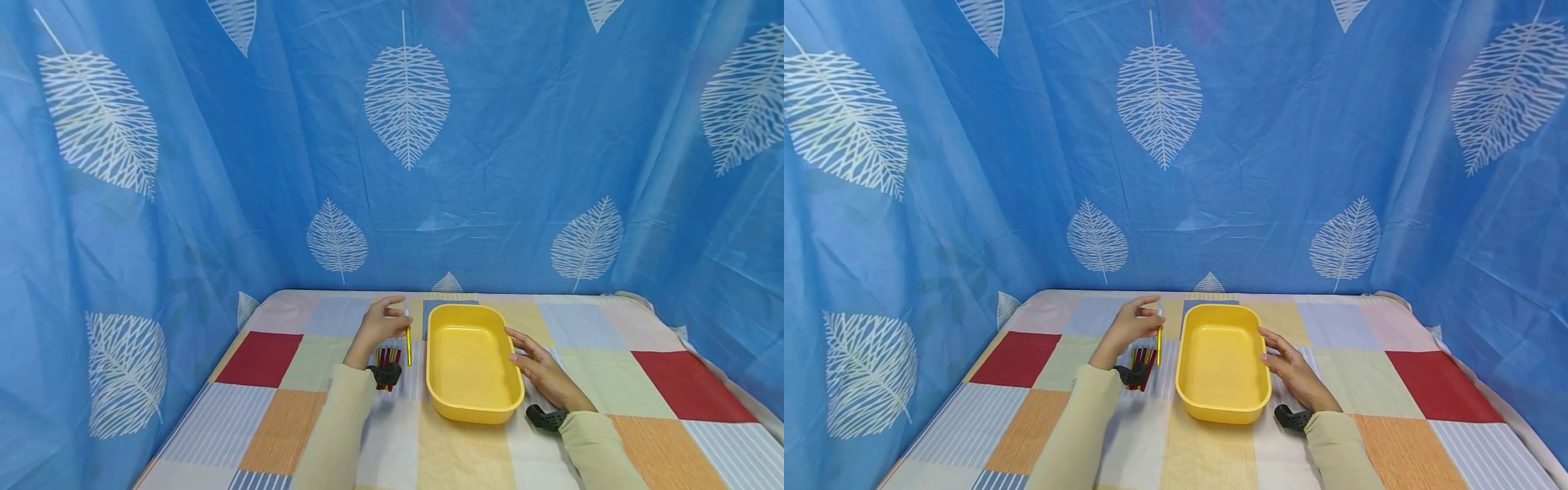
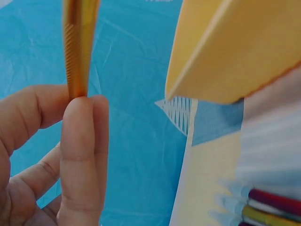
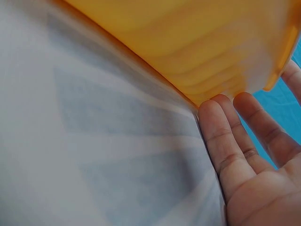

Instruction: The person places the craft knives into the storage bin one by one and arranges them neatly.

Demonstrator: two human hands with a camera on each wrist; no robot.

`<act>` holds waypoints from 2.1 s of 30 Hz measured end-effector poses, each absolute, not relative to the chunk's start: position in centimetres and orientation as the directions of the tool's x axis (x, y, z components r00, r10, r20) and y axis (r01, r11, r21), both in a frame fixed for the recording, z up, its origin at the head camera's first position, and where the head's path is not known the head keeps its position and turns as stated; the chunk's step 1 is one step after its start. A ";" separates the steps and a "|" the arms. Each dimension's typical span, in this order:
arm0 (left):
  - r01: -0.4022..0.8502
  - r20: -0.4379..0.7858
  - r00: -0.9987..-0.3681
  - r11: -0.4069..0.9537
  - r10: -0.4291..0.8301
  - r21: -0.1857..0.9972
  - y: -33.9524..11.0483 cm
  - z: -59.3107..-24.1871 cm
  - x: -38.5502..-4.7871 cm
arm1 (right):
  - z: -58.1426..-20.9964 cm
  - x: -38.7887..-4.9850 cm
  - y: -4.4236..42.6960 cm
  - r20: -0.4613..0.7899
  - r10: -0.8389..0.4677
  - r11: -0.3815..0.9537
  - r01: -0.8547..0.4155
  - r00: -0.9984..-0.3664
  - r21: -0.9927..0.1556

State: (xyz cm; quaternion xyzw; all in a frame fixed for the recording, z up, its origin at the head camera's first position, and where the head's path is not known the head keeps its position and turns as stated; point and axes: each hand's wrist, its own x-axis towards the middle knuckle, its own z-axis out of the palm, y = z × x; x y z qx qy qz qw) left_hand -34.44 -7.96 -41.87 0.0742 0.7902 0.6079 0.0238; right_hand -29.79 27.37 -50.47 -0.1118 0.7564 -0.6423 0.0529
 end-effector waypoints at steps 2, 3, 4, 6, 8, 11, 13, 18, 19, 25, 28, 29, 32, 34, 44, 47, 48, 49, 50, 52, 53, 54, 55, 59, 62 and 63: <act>0.095 0.057 -0.986 0.250 0.154 0.964 -7.6 -41.8 -34.5 | -50.5 -29.7 27.4 0.061 -0.236 0.148 -0.098 -0.970 -0.984; 0.098 0.060 -0.985 0.243 0.160 0.965 -7.4 -41.8 -34.5 | -50.5 -29.7 27.4 0.061 -0.236 0.147 -0.098 -0.970 -0.984; 0.104 0.065 -0.984 0.238 0.164 0.966 -7.2 -41.8 -34.4 | -50.5 -29.7 27.4 0.062 -0.237 0.146 -0.098 -0.970 -0.984; 0.105 0.066 -0.983 0.232 0.170 0.967 -6.8 -41.8 -34.3 | -50.4 -29.7 27.4 0.060 -0.237 0.150 -0.098 -0.970 -0.984; 0.108 0.069 -0.982 0.222 0.177 0.969 -6.5 -41.7 -34.2 | -50.5 -29.7 27.3 0.060 -0.236 0.156 -0.099 -0.970 -0.983; 0.109 0.070 -0.981 0.211 0.182 0.971 -6.0 -41.5 -34.0 | -50.5 -29.7 27.3 0.060 -0.234 0.154 -0.098 -0.970 -0.983; 0.116 0.078 -0.979 0.198 0.190 0.973 -5.7 -41.4 -34.0 | -50.5 -29.7 27.2 0.060 -0.232 0.147 -0.096 -0.971 -0.984; 0.119 0.081 -0.976 0.186 0.202 0.975 -4.9 -41.2 -33.9 | -50.5 -29.8 27.2 0.060 -0.230 0.148 -0.096 -0.971 -0.984; 0.115 0.077 -0.977 0.187 0.201 0.975 -4.7 -41.1 -33.8 | -50.5 -29.8 27.2 0.061 -0.231 0.149 -0.097 -0.971 -0.984; 0.109 0.069 -0.978 0.197 0.198 0.974 -3.6 -40.9 -33.6 | -50.5 -29.8 27.3 0.071 -0.238 0.141 -0.107 -0.969 -0.984; 0.110 0.069 -0.975 0.189 0.212 0.976 -3.0 -40.8 -33.5 | -50.5 -29.7 27.3 0.073 -0.238 0.142 -0.109 -0.969 -0.984; 0.112 0.071 -0.973 0.184 0.218 0.977 -2.8 -40.8 -33.5 | -50.5 -29.7 27.3 0.073 -0.238 0.144 -0.109 -0.969 -0.984; 0.118 0.075 -0.968 0.166 0.241 0.979 -2.3 -41.0 -33.6 | -50.5 -29.7 27.3 0.072 -0.236 0.145 -0.108 -0.969 -0.984; 0.120 0.081 -0.964 0.146 0.254 0.982 -2.0 -41.2 -33.7 | -50.4 -29.7 27.3 0.072 -0.234 0.147 -0.109 -0.969 -0.983; 0.087 0.051 -0.965 0.130 0.256 0.988 -0.1 -41.8 -33.7 | -50.4 -29.7 27.4 0.084 -0.250 0.127 -0.119 -0.965 -0.985; 0.082 0.046 -0.965 0.129 0.258 0.988 0.4 -42.0 -33.8 | -50.4 -29.7 27.4 0.086 -0.249 0.120 -0.119 -0.965 -0.986; 0.079 0.045 -0.965 0.122 0.260 0.989 0.6 -42.0 -33.8 | -50.4 -29.7 27.4 0.085 -0.248 0.120 -0.118 -0.965 -0.986; 0.076 0.043 -0.964 0.117 0.262 0.990 0.7 -42.1 -33.8 | -50.4 -29.7 27.4 0.084 -0.250 0.120 -0.117 -0.965 -0.986; 0.072 0.041 -0.964 0.110 0.264 0.991 0.9 -42.1 -33.8 | -50.4 -29.7 27.5 0.083 -0.250 0.119 -0.116 -0.965 -0.986; 0.071 0.040 -0.963 0.104 0.267 0.992 1.2 -42.1 -33.8 | -50.4 -29.7 27.5 0.084 -0.253 0.119 -0.117 -0.964 -0.986; 0.072 0.041 -0.962 0.105 0.268 0.992 1.4 -42.1 -33.8 | -50.4 -29.7 27.5 0.086 -0.257 0.116 -0.119 -0.963 -0.986; 0.075 0.043 -0.963 0.110 0.268 0.991 1.5 -42.1 -33.7 | -50.5 -29.7 27.5 0.087 -0.261 0.113 -0.120 -0.961 -0.986; 0.074 0.041 -0.963 0.112 0.267 0.991 1.7 -42.1 -33.7 | -50.5 -29.7 27.5 0.090 -0.267 0.110 -0.123 -0.960 -0.986; 0.053 0.022 -0.962 0.106 0.273 0.993 2.3 -42.2 -33.7 | -50.5 -29.7 27.5 0.093 -0.277 0.103 -0.126 -0.956 -0.987; 0.032 0.003 -0.962 0.105 0.272 0.994 2.7 -42.6 -33.8 | -50.4 -29.7 27.5 0.086 -0.273 0.112 -0.121 -0.958 -0.986; 0.029 -0.002 -0.963 0.111 0.270 0.993 2.9 -42.7 -33.9 | -50.4 -29.8 27.5 0.085 -0.272 0.113 -0.120 -0.958 -0.986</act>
